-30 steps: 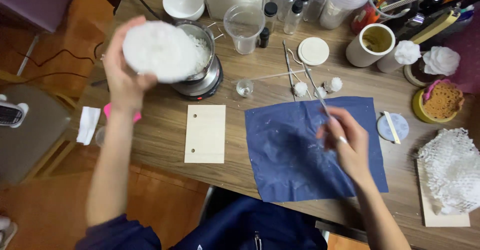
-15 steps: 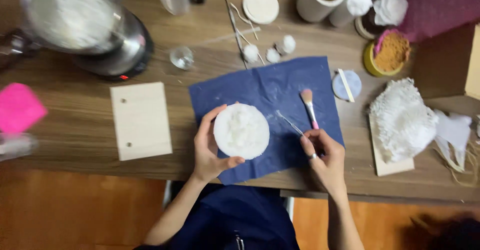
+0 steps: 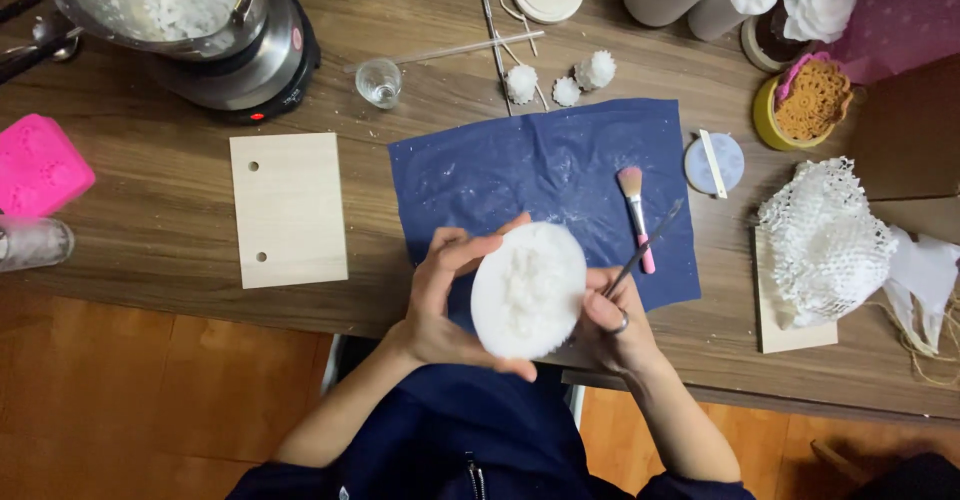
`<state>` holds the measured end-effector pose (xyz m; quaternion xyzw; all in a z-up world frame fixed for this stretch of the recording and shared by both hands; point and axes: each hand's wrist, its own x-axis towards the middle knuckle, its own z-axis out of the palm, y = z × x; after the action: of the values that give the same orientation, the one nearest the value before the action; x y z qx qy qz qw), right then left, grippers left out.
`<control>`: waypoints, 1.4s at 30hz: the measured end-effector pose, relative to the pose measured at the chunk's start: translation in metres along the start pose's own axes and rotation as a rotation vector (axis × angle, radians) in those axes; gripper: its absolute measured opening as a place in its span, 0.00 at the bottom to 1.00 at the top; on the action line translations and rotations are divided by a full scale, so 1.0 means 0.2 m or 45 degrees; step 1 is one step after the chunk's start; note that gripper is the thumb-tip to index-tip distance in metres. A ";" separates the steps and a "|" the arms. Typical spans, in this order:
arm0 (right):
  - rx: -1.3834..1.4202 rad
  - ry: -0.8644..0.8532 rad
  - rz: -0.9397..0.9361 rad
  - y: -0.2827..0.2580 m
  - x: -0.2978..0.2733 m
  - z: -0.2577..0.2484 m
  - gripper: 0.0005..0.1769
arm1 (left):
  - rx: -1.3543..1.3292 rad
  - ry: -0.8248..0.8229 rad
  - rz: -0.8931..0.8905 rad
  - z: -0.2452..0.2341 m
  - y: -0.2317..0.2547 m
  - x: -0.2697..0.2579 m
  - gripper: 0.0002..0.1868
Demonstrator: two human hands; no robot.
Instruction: Stirring wax flakes in a melting pot and using a brush on a workspace
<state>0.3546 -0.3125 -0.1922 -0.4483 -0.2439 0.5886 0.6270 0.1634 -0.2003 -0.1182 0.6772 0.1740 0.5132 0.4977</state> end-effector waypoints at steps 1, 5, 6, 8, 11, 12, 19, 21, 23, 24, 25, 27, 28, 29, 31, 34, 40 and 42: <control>-0.036 0.029 0.010 0.04 0.01 -0.07 0.24 | 0.014 -0.006 -0.006 0.01 0.01 0.02 0.53; -0.150 0.176 -0.027 -0.13 0.06 0.13 0.18 | -0.174 -0.118 -0.177 0.01 0.02 0.02 0.50; -0.149 0.178 -0.030 -0.16 0.07 0.16 0.18 | -0.175 -0.121 -0.175 0.01 0.03 0.02 0.50; -0.294 0.245 -0.018 -0.22 0.08 0.22 0.14 | -0.407 -0.207 -0.478 -0.01 0.05 0.02 0.55; -0.449 0.265 0.040 -0.19 0.13 0.15 0.14 | -0.702 -0.163 -0.845 -0.02 -0.06 -0.03 0.41; -0.448 0.264 0.040 -0.22 0.14 0.17 0.14 | -0.700 -0.163 -0.844 -0.01 -0.08 -0.04 0.41; -0.592 0.168 0.089 -0.25 0.20 0.17 0.10 | -0.545 -0.135 -1.012 0.03 -0.14 -0.07 0.32; -0.584 0.181 0.090 -0.25 0.21 0.17 0.10 | -0.548 -0.136 -1.012 0.03 -0.15 -0.06 0.30; -0.580 0.188 0.105 -0.26 0.22 0.17 0.10 | -0.584 -0.066 -0.967 0.03 -0.17 -0.04 0.29; -0.579 0.189 0.107 -0.25 0.22 0.16 0.10 | -0.583 -0.066 -0.970 0.04 -0.18 -0.05 0.29; -0.588 0.176 0.104 -0.24 0.23 0.15 0.11 | -0.561 -0.047 -0.956 0.05 -0.19 -0.06 0.28; -0.593 0.164 0.103 -0.22 0.23 0.13 0.12 | -0.536 -0.029 -0.946 0.05 -0.16 -0.02 0.27; -0.581 0.137 0.096 -0.20 0.24 0.14 0.12 | -0.428 -0.067 -0.901 0.04 -0.12 0.02 0.20; -0.569 0.110 0.089 -0.19 0.24 0.14 0.12 | -0.320 -0.105 -0.854 0.03 -0.09 0.06 0.13; -0.554 0.107 0.093 -0.21 0.25 0.16 0.12 | -0.276 -0.105 -0.832 0.03 -0.07 0.07 0.11; -0.542 0.093 0.107 -0.21 0.26 0.16 0.12 | -0.243 -0.084 -0.804 0.03 -0.06 0.09 0.09; -0.537 0.064 0.124 -0.20 0.28 0.15 0.13 | -0.199 -0.031 -0.769 0.03 -0.03 0.12 0.07; -0.528 0.057 0.111 -0.19 0.28 0.14 0.13 | -0.177 -0.035 -0.750 0.03 -0.01 0.13 0.07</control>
<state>0.3612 -0.2477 -0.1580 -0.5907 -0.3261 0.5422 0.5007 0.1798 -0.1816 -0.1065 0.5687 0.3206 0.3481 0.6728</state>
